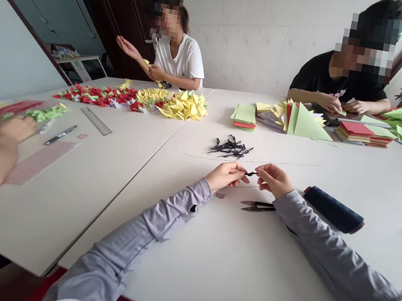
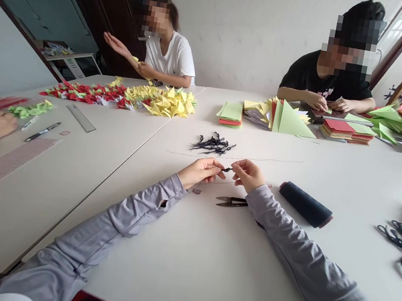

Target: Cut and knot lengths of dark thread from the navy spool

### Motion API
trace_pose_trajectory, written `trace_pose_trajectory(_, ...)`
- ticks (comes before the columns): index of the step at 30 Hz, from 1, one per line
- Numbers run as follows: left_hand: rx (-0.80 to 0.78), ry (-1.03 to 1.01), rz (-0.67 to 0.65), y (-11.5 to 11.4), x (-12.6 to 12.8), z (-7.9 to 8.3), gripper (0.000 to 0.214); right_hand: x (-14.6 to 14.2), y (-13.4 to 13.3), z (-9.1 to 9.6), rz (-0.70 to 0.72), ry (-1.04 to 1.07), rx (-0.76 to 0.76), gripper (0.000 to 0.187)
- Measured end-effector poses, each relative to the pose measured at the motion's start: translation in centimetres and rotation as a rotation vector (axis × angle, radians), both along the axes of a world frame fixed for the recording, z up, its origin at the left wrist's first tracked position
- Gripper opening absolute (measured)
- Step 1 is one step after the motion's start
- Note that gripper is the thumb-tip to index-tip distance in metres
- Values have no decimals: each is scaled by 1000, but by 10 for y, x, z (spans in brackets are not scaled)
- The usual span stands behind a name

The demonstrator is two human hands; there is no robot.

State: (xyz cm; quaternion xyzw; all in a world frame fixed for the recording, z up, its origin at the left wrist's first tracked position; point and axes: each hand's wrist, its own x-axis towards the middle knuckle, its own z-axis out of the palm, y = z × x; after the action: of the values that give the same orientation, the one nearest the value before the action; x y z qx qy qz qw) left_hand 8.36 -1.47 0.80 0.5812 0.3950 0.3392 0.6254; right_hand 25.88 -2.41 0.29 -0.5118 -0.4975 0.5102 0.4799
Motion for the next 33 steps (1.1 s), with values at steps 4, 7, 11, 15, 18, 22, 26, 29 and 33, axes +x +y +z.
trace_pose_trajectory(4, 33, 71, -11, 6, -7, 5, 22, 1, -1, -1, -8, 6, -45, 45)
trace_pose_trajectory(7, 104, 136, 1, 10, -15, 13, 17, 4, -1, -4, -20, -27, -24, 38)
trace_pose_trajectory(11, 252, 266, 38, 17, -21, 34, 10, 11, -2, -9, -76, -233, 142, 25)
trace_pose_trajectory(15, 458, 482, 92, 36, -16, 56, 9, 17, -7, -12, -85, -540, 275, 16)
trace_pose_trajectory(18, 597, 560, 216, 57, -12, 61, 11, 17, -10, -15, -77, -667, 309, 16)
trace_pose_trajectory(22, 714, 746, 364, 77, -17, 44, 28, 16, -12, -19, -71, -735, 330, 17)
trace_pose_trajectory(26, 788, 913, 358, 71, -44, 15, 35, 21, -9, -15, -31, -786, 336, 17)
trace_pose_trajectory(29, 887, 974, 291, 53, -74, -6, 38, 29, -1, -7, -8, -965, 388, 23)
trace_pose_trajectory(33, 916, 1068, 272, 32, -110, -27, 49, 45, 18, -1, 40, -1195, 345, 33)
